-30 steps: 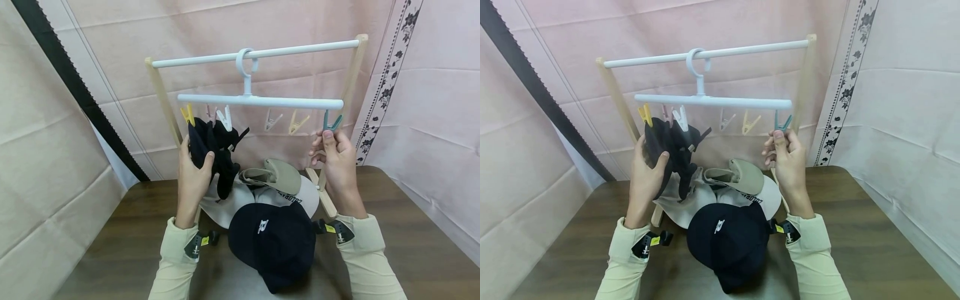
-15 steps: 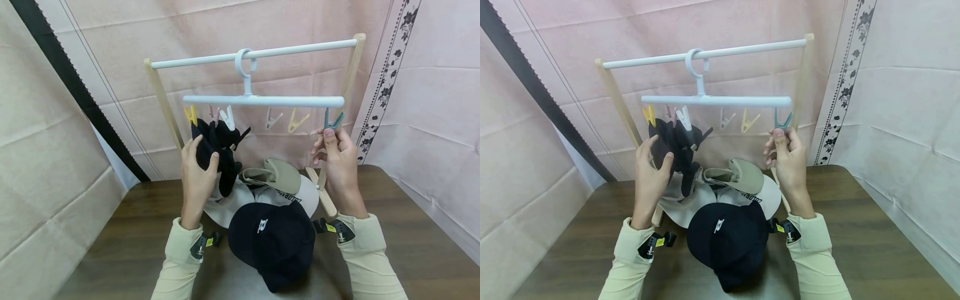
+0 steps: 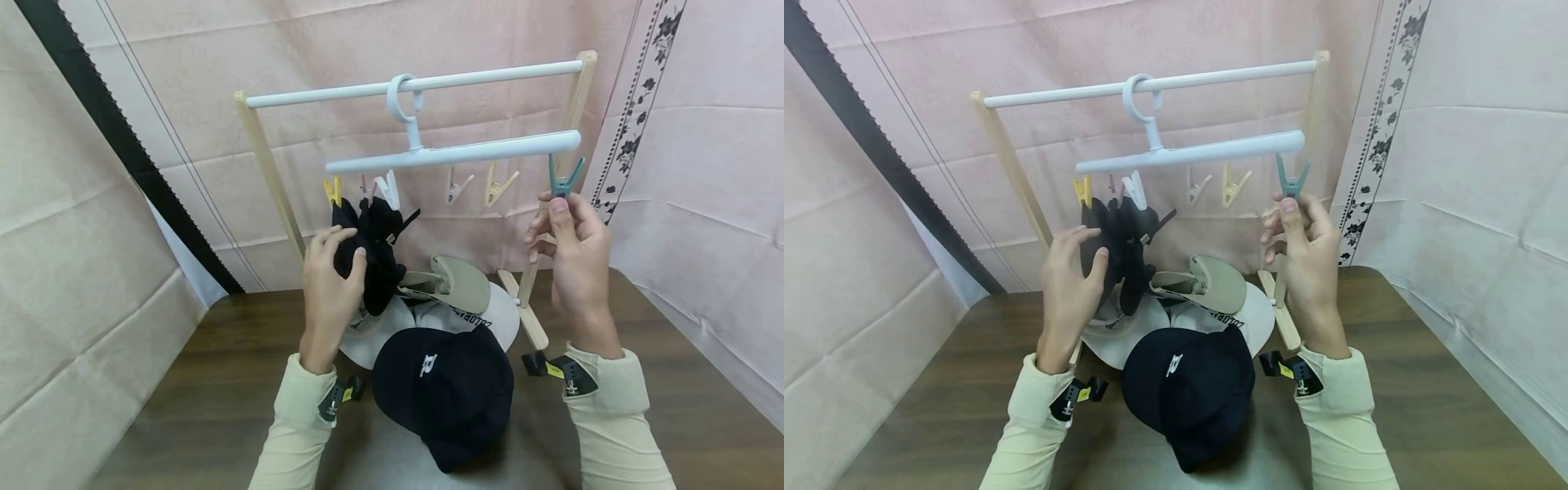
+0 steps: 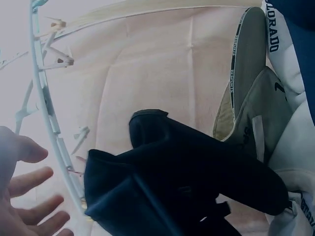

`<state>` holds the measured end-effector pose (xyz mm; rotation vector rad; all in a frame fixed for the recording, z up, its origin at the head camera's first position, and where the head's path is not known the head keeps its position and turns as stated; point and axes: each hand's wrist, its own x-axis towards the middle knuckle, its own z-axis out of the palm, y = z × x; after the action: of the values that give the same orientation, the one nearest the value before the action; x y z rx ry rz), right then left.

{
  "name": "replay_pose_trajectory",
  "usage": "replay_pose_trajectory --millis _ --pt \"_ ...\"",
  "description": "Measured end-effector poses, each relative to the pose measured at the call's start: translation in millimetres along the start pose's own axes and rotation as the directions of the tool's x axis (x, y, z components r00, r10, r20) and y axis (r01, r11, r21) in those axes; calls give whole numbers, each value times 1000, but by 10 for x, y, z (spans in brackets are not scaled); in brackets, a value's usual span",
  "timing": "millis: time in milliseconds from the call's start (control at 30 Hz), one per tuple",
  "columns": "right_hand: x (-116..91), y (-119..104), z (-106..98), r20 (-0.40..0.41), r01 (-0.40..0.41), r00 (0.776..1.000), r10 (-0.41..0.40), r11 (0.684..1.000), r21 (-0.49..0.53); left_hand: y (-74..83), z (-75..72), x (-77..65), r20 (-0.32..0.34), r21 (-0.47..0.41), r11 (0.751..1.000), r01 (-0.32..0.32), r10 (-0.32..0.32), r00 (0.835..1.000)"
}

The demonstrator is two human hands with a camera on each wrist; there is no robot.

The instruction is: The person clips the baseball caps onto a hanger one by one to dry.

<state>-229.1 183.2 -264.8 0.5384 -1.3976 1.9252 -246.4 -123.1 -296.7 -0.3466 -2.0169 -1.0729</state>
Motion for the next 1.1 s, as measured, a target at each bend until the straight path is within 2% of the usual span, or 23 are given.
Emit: replay_pose_trajectory --millis 167,267,367,433,500,567,633,767,833,900,1033,1067,1100 --pt "1 -43 -38 -19 1 1000 -1 1000 4 63 7 -36 82 -32 997 -75 78 994" --pt "5 -52 -63 -26 4 1000 -4 1000 7 141 6 -68 163 -77 991 -111 123 979" --pt "7 -65 -82 -29 11 1000 -11 1000 10 245 7 -110 288 -104 986 -132 157 945" --pt "6 -75 -90 -27 16 1000 -16 1000 8 328 10 -152 390 -94 986 -140 166 906" --pt "5 -83 -95 -22 19 1000 -19 1000 4 415 22 -202 503 -61 988 -143 154 850" --pt "3 -86 -98 -12 21 1000 -21 1000 -4 510 42 -264 609 -13 986 -165 139 781" --pt "2 -89 -101 -4 21 1000 -21 1000 -12 614 68 -334 708 38 978 -204 117 696" --pt "3 -96 -104 0 23 1000 -23 999 -23 776 153 -477 860 92 945 -313 83 504" --pt "6 -101 -102 0 24 1000 -24 999 -26 828 189 -546 901 101 927 -361 68 428" --pt "8 -107 -98 0 26 1000 -26 999 -29 871 219 -600 929 109 917 -384 42 367" --pt "10 -122 -91 -3 32 999 -32 999 -30 966 273 -711 965 141 899 -416 -31 260" --pt "10 -126 -90 -5 35 999 -35 999 -28 992 293 -743 969 152 892 -427 -50 240" --pt "10 -129 -89 -5 38 999 -38 999 -26 1020 315 -782 971 165 878 -449 -65 228"
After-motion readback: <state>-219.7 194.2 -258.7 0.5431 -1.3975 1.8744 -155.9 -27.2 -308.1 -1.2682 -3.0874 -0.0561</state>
